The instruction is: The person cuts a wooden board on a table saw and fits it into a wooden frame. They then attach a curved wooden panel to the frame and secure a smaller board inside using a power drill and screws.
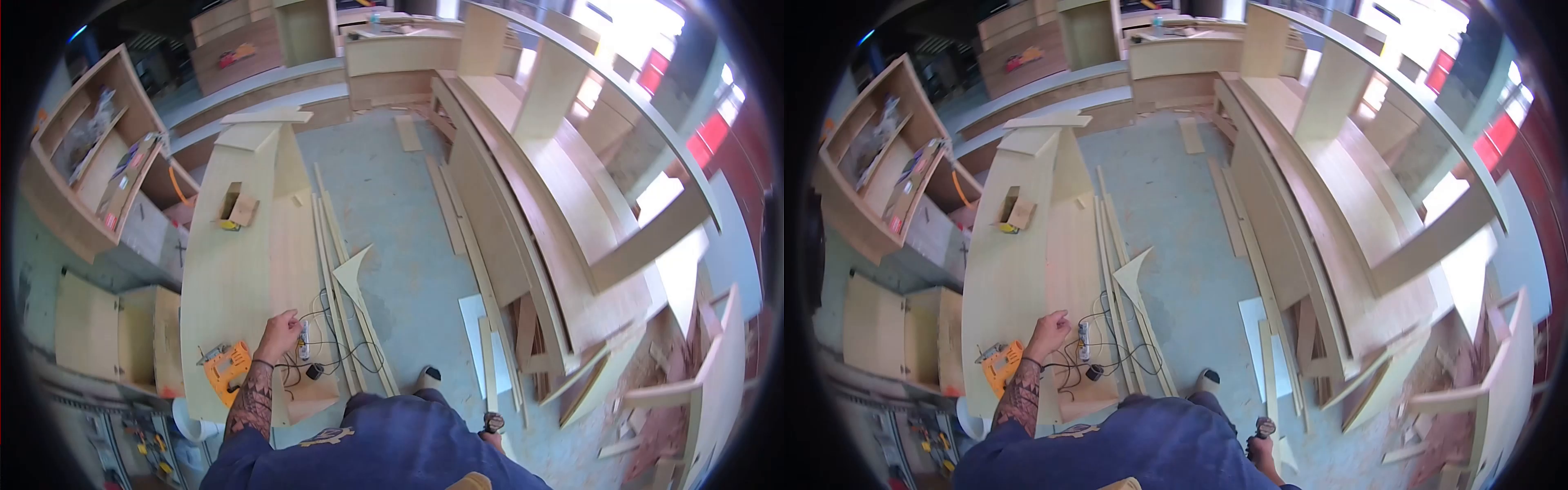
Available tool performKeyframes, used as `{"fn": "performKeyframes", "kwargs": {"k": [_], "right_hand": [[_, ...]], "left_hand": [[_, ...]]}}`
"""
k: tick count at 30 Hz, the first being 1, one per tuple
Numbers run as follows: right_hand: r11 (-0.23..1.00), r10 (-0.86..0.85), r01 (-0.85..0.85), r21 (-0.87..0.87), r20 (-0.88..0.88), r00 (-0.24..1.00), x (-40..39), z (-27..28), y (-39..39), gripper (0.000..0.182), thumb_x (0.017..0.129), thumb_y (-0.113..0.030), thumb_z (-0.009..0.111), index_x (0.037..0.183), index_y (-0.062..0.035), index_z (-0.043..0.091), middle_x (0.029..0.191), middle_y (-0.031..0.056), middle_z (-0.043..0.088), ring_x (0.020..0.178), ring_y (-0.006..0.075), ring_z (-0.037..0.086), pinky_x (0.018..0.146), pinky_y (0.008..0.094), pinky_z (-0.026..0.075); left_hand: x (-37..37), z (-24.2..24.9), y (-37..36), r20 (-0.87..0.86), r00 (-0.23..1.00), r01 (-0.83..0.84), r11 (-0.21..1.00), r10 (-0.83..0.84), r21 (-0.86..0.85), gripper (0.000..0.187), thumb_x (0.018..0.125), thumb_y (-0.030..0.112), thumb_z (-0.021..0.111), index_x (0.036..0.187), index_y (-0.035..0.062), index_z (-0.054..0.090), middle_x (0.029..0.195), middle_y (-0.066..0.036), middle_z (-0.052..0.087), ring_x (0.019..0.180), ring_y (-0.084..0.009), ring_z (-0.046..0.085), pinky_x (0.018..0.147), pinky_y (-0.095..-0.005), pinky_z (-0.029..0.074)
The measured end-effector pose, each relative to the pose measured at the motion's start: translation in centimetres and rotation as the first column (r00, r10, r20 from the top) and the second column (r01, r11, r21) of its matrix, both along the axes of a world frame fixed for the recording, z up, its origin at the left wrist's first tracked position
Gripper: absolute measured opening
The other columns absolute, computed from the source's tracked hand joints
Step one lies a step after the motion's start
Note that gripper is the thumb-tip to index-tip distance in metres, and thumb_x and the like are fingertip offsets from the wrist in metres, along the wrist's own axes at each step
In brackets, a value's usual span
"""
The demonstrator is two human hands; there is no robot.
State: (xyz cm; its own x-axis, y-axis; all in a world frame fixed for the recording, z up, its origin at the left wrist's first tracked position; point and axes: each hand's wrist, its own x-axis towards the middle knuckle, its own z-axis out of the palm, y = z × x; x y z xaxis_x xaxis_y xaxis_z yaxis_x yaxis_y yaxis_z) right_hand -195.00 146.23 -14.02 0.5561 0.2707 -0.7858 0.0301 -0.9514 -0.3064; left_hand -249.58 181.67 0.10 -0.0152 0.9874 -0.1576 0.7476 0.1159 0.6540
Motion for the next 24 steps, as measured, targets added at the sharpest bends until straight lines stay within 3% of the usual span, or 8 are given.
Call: {"fn": "performKeyframes", "kwargs": {"k": [3,7,10,13,15,17,18,24], "right_hand": [[0.972,-0.115,0.135,0.190,-0.111,0.987,10.5,-8.6,7.6,0.018,0.079,-0.003,0.072,0.094,0.0014,0.065,0.077,0.0103,0.068,0.063,0.0228,0.069,0.056,0.0397,0.055],[0.952,0.075,-0.079,0.294,0.028,0.997,15.3,-4.9,21.5,0.025,0.078,-0.003,0.070,0.103,0.0014,0.065,0.079,0.0110,0.070,0.062,0.0216,0.068,0.056,0.0376,0.055],[0.819,0.196,-0.190,0.541,0.047,0.979,16.9,-4.5,29.6,0.072,0.074,0.009,0.060,0.144,-0.0048,0.054,0.115,0.0126,0.070,0.085,0.0200,0.070,0.061,0.0342,0.057],[0.620,0.404,-0.413,0.667,0.179,0.897,15.6,-1.6,36.8,0.083,0.073,0.012,0.057,0.153,-0.0099,0.047,0.130,0.0103,0.065,0.104,0.0193,0.065,0.075,0.0339,0.058],[0.699,0.367,-0.298,0.650,0.031,0.930,12.0,2.7,41.7,0.078,0.074,0.011,0.058,0.149,-0.0076,0.051,0.126,0.0096,0.065,0.112,0.0211,0.062,0.090,0.0365,0.056],[0.411,0.580,-0.606,0.681,0.318,0.750,13.1,0.2,45.9,0.058,0.068,0.014,0.060,0.122,-0.0059,0.061,0.093,0.0008,0.061,0.074,0.0166,0.060,0.057,0.0340,0.053],[0.433,0.549,-0.497,0.752,0.218,0.807,15.5,-4.4,47.4,0.053,0.068,0.012,0.062,0.118,-0.0053,0.061,0.089,0.0005,0.060,0.075,0.0157,0.059,0.060,0.0334,0.053],[0.438,0.528,-0.391,0.810,0.121,0.841,8.5,0.3,64.0,0.048,0.067,0.010,0.065,0.113,-0.0045,0.062,0.086,0.0003,0.059,0.075,0.0149,0.058,0.064,0.0328,0.053]], "left_hand": [[1.3,1.3,4.0,-0.076,0.997,0.006,0.996,0.001,0.088,0.037,0.092,0.021,0.070,0.124,0.0023,0.069,0.097,-0.022,0.075,0.091,-0.0351,0.075,0.081,-0.0406,0.059],[-0.3,1.1,11.4,-0.134,0.985,-0.091,0.989,0.106,0.117,0.028,0.090,0.023,0.069,0.106,0.0012,0.065,0.094,-0.024,0.071,0.090,-0.0407,0.070,0.079,-0.0459,0.056],[-3.4,1.9,19.0,-0.226,0.943,-0.198,0.956,0.246,0.214,0.024,0.089,0.020,0.067,0.099,-0.0011,0.066,0.098,-0.026,0.070,0.097,-0.0445,0.068,0.084,-0.0506,0.055],[-10.2,0.3,27.4,-0.121,0.847,-0.428,0.800,0.517,0.420,0.030,0.090,0.017,0.065,0.114,-0.0010,0.070,0.109,-0.026,0.071,0.108,-0.0435,0.067,0.095,-0.0497,0.054],[-15.3,0.1,33.0,-0.082,0.813,-0.506,0.769,0.577,0.391,0.033,0.091,0.015,0.063,0.118,-0.0006,0.070,0.112,-0.026,0.071,0.112,-0.0431,0.067,0.098,-0.0494,0.054],[-21.3,-2.3,38.5,-0.084,0.743,-0.548,0.675,0.664,0.494,0.030,0.092,0.012,0.061,0.118,-0.0002,0.071,0.114,-0.026,0.071,0.113,-0.0436,0.067,0.098,-0.0498,0.054],[-23.3,-3.0,40.6,-0.055,0.732,-0.568,0.652,0.679,0.502,0.030,0.092,0.012,0.061,0.118,-0.0002,0.071,0.114,-0.026,0.071,0.113,-0.0436,0.067,0.098,-0.0498,0.054],[-30.6,-7.5,44.7,-0.282,0.830,-0.422,0.872,0.482,0.248,0.019,0.087,0.007,0.063,0.103,0.0059,0.072,0.105,-0.023,0.073,0.107,-0.0441,0.069,0.092,-0.0529,0.057]]}}
